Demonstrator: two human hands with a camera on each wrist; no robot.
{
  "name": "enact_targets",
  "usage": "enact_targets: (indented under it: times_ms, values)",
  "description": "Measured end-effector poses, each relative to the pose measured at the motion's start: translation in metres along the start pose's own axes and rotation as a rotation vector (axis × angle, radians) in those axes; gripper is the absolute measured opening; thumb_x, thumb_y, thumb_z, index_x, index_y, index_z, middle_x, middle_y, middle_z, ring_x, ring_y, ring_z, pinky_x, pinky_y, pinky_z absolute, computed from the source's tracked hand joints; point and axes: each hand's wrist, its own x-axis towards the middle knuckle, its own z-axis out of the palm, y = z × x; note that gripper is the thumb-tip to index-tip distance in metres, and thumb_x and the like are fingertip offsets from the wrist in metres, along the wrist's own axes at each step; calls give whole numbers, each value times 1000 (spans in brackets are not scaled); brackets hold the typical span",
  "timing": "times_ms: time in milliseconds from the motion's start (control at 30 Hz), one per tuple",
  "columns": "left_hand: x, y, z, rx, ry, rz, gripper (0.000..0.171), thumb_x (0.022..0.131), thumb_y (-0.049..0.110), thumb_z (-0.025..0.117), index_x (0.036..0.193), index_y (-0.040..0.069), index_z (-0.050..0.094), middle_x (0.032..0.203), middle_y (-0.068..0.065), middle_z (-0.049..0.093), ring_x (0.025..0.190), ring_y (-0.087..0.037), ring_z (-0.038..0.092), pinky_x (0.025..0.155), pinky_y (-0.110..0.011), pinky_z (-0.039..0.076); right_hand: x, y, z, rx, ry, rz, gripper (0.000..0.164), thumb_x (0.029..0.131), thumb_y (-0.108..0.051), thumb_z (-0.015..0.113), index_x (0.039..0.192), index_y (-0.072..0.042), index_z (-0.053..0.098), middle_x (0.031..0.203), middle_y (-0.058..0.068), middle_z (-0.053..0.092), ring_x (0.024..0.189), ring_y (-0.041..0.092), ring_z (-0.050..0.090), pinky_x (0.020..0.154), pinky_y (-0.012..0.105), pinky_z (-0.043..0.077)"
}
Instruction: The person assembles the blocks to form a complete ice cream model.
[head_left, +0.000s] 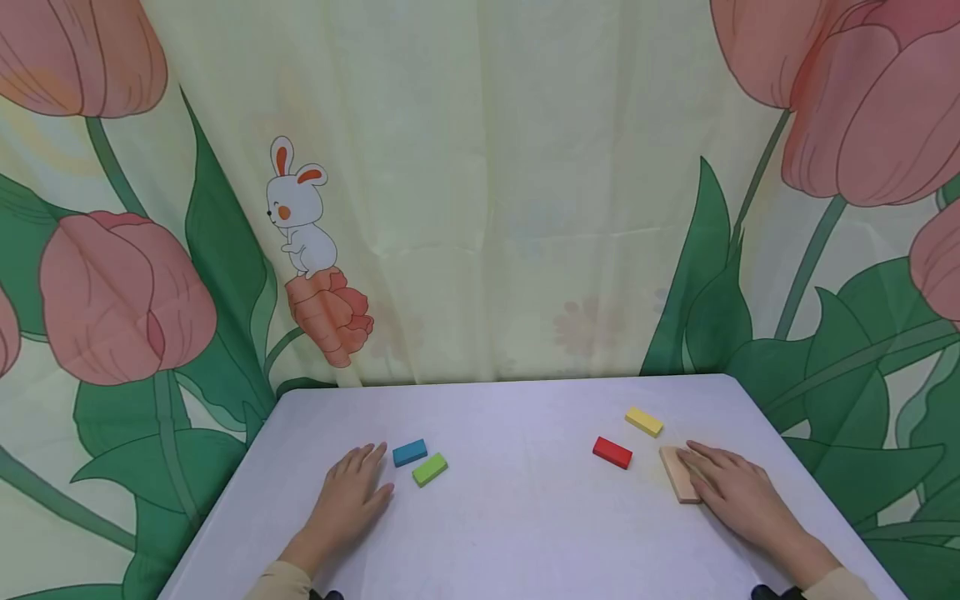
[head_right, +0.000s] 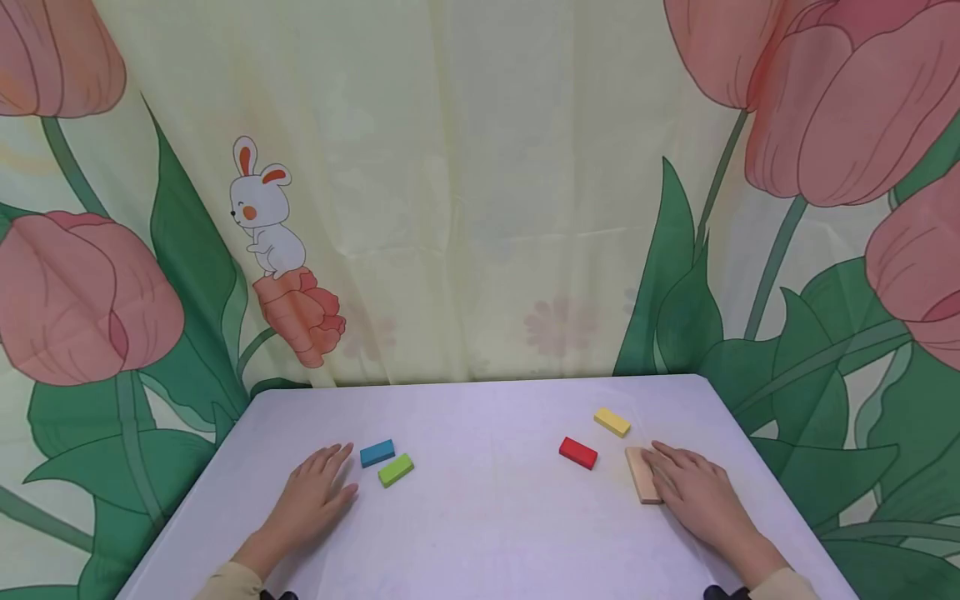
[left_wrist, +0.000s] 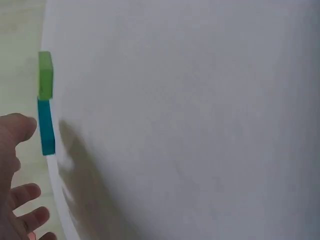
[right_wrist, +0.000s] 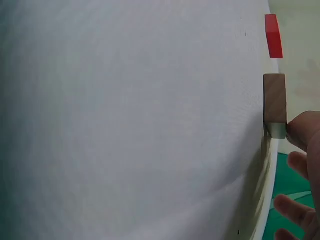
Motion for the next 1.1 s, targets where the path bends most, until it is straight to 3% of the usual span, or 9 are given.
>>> enact_targets:
  times_ms: [233, 333, 833, 1100]
  values:
    - [4, 22, -1, -317, 45, -183, 42, 98, 25, 69, 137, 11, 63, 136, -12, 63, 127, -35, 56, 104, -56, 48, 2, -4, 1, 44, -13, 31, 43, 97, -25, 68, 137, -11, 66, 138, 19, 65, 129, 51, 50, 99, 76, 32]
    - [6, 29, -2, -390, 47, -243, 35, 99, 24, 68, 132, 13, 67, 131, -7, 64, 122, -29, 59, 101, -51, 52, 3, -6, 2, 66, -11, 37, 43, 95, -25, 69, 135, -9, 68, 139, 18, 65, 130, 50, 49, 101, 76, 30]
    - [13, 40, 3, -382, 71, -225, 26, 95, 16, 72, 122, 14, 72, 126, -8, 66, 113, -27, 64, 93, -47, 56, -1, -25, -8, 141, -24, 46, 38, 85, -31, 82, 117, -12, 75, 128, 11, 71, 127, 42, 59, 100, 72, 33]
    - [12, 40, 4, -374, 127, -227, 23, 95, 12, 71, 118, 14, 73, 125, -9, 66, 111, -28, 64, 90, -46, 57, -6, -29, -6, 194, -22, 39, 36, 84, -33, 84, 113, -16, 75, 126, 8, 72, 126, 41, 60, 99, 69, 34]
